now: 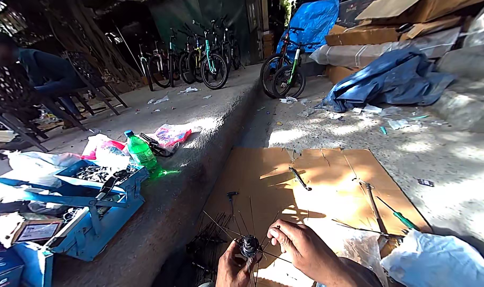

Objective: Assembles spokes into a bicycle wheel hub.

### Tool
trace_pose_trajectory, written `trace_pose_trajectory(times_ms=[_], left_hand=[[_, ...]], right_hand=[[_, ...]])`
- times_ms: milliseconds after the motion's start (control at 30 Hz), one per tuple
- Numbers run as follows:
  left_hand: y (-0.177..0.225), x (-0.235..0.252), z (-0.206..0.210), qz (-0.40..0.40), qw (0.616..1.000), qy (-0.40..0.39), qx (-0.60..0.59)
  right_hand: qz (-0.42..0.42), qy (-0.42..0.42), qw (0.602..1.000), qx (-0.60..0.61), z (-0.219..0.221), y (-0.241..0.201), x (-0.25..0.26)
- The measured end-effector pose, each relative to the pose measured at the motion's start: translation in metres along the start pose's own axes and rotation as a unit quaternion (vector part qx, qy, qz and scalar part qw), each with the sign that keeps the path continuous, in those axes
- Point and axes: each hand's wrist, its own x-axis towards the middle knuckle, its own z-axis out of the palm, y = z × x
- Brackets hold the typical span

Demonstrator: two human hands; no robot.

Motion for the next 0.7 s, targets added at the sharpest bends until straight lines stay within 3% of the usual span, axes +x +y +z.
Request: trace_pose_trajectory(times_ms=[200, 433, 700], left_hand=[[0.0, 0.001, 0.001, -0.008, 1.0, -0.003, -0.013], [-0.003, 0.001, 0.004, -0.015, 1.0, -0.006, -0.01], [-0.002, 0.002, 0.003, -0.017, 1.0, 0.004, -0.018]], right_hand=[[0.001, -0.014, 1.0, -0.019, 0.008, 0.006, 0.001], [-0.045, 0.018, 0.99, -0.135, 0.011, -0.005, 0.006], [-0.037, 0.035, 0.994, -0.098, 0.01, -0.004, 0.004]])
